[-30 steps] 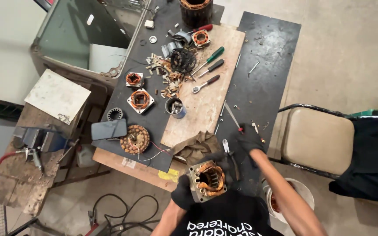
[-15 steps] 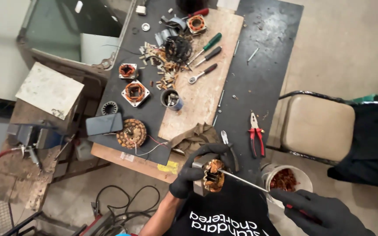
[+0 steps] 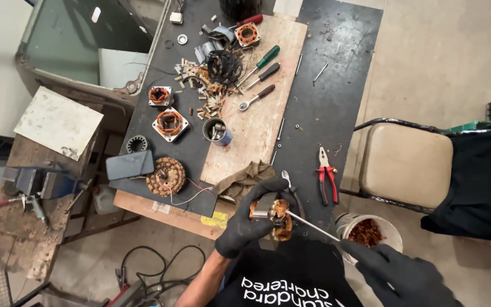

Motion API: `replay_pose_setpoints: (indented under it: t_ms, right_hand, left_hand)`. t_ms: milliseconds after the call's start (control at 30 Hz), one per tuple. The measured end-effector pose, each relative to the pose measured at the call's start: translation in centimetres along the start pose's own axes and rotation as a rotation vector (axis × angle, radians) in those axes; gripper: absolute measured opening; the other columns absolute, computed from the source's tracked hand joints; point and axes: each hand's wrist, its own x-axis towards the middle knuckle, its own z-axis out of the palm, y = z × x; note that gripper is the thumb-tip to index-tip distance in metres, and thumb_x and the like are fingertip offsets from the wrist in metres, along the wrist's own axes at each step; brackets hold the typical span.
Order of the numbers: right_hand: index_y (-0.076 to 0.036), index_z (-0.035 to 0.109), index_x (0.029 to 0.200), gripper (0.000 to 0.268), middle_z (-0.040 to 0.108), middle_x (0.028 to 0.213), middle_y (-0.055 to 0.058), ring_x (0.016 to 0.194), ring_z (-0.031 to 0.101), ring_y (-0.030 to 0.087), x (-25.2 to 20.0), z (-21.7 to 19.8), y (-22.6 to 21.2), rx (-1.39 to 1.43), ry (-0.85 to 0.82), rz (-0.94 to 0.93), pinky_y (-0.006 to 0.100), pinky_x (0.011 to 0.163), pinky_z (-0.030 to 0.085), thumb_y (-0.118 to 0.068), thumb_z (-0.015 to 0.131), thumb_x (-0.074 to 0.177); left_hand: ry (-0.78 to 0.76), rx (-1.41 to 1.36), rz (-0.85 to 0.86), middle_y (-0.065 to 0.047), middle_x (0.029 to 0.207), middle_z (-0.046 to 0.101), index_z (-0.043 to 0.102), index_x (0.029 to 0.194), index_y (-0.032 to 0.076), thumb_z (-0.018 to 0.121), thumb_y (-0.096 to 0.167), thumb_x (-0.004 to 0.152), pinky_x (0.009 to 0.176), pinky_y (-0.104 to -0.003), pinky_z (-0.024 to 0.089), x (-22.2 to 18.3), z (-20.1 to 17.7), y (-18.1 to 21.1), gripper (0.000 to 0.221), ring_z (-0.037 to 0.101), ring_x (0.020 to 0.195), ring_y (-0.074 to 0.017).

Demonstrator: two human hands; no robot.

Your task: Disassembling an electric motor stator by prying and pulling out copper windings using pliers and a screwdriver

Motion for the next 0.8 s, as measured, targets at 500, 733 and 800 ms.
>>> replay_pose_setpoints:
  t_ms: [500, 733, 800]
  right_hand:
    - [-0.010, 0.078, 0.135, 0.051, 0.082, 0.134, 0.008, 0.129, 0.068, 0.015, 3.3, 2.2, -1.9, 1.306, -0.171, 0.672, 0.031, 0.115, 0.048, -0.003, 0.073, 0.085]
    - [-0.031, 0.066, 0.138, 0.052, 0.080, 0.107, -0.004, 0.096, 0.073, 0.014, 1.9, 5.8, -1.3, 0.646, 0.177, 0.143, 0.033, 0.083, 0.054, -0.025, 0.071, 0.086]
    - [-0.015, 0.078, 0.131, 0.047, 0.085, 0.110, 0.000, 0.107, 0.070, 0.006, 2.1, 4.8, -3.3, 1.001, 0.191, 0.261, 0.025, 0.101, 0.051, -0.011, 0.076, 0.084]
  left_hand:
    - [0.205, 0.137, 0.079, -0.008, 0.159, 0.043, 0.037, 0.156, 0.005, 0.079, 0.049, 0.085, 0.111, -0.034, 0.043, -0.2, 0.9, -1.2, 0.094, 0.054, 0.131, -0.0182]
    - [0.311, 0.276, 0.193, -0.013, 0.127, 0.064, 0.029, 0.158, 0.005, 0.079, 0.024, 0.077, 0.093, -0.034, 0.055, 0.3, 2.1, -2.1, 0.098, 0.066, 0.109, -0.0195]
    - [0.342, 0.194, 0.162, -0.013, 0.130, 0.062, 0.024, 0.160, 0.008, 0.079, 0.004, 0.071, 0.087, -0.033, 0.058, 0.2, 2.8, -2.1, 0.104, 0.066, 0.107, -0.0184]
